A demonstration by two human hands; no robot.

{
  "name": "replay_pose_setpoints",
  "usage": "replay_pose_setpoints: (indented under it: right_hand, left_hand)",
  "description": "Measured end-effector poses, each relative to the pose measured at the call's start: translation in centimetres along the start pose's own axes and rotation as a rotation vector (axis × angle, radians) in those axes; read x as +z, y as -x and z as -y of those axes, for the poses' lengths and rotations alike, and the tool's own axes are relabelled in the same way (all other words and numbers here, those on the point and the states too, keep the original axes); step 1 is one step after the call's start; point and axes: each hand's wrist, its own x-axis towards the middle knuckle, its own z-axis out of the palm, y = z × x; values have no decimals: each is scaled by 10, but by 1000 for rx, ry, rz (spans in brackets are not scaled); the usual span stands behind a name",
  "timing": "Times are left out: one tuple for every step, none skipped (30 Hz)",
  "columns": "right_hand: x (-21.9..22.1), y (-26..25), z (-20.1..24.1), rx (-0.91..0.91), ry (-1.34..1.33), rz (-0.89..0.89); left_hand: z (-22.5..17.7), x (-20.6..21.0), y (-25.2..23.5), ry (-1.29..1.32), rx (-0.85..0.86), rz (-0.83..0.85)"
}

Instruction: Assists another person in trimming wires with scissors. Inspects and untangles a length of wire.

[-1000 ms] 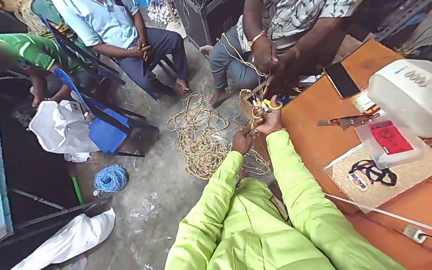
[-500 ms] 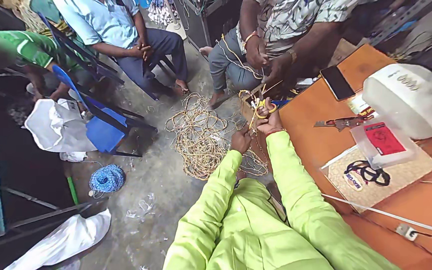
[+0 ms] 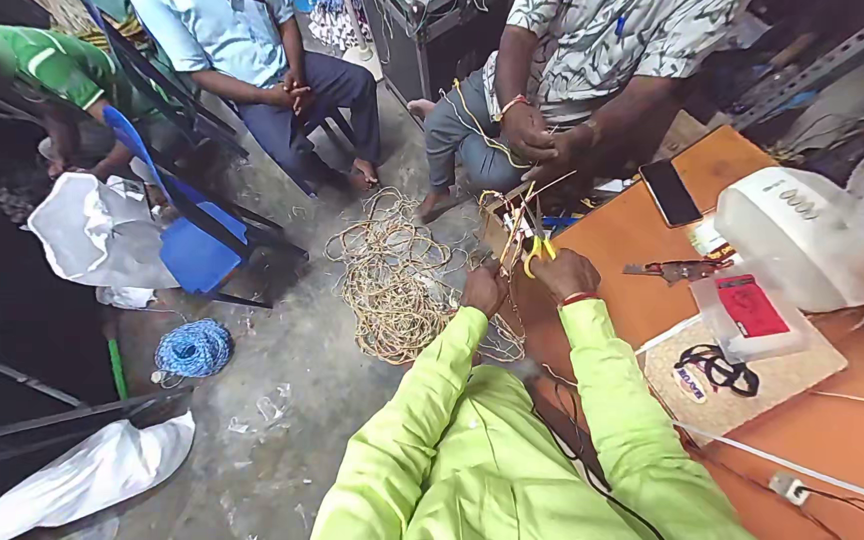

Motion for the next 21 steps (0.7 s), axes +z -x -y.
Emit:
replay_pose_setpoints:
  right_hand:
    - [0,-3,1,2,39,-15]
    - [-3,-5,3,5,77,-14]
    - [-6,-6,7,9,111,-2]
    - [-11,-7,12,12,143,21]
    - [-14,-9,16,10,165,38]
    - [-16,-11,19,6,178,48]
    - [-16,-15,21,0,183,49]
    - [-15,-18,22,-10,183,43]
    - [-15,-21,23,-15,194,44]
    - [-15,-24,23,-20,207,48]
    - [-15,-27,24,-27,217,49]
    - [-16,-29,25,-36,224,49]
    - [-18,-31,26,-45,228,51]
    - [-19,-34,27,-57,237,53]
    - [-21,-38,29,-68,246,58]
    - [-22,-41,30,-83,261,60]
    - [-24,-46,32,-100,281,63]
    - [-26,-50,34,-115,305,65]
    - [-30,-51,38,-122,328,73]
    - [-34,-52,42,-128,347,84]
    - [-37,-53,45,-132,364,96]
  left_hand:
    - [-1,0,0,-18,-7,3]
    - [-1,0,0,-28,-13,2]
    - [-2,-1,0,-35,-14,-2]
    - [-2,-1,0,-42,-11,-5]
    - [-2,-2,0,-49,-8,-8]
    - [-2,-2,1,-55,-6,-7]
    - [-1,-2,1,-62,-6,-3]
    - [-1,-2,1,-70,-5,-1]
    - [-1,-1,1,-77,-2,-4]
    - [-2,0,0,-79,0,-6]
    - [-2,0,-2,-91,-4,3]
    - [-3,0,-5,-112,-14,13]
    - [-2,0,-7,-126,-20,25]
    - [-2,0,-8,-131,-24,36]
    - [0,1,-8,-131,-21,37]
    - [2,3,-9,-129,-14,32]
    - [5,5,-9,-133,-9,30]
    - [6,6,-9,-141,-8,30]
    - [8,7,-9,-149,-16,33]
    - [8,7,-9,-156,-28,41]
    - [9,7,-8,-166,-37,46]
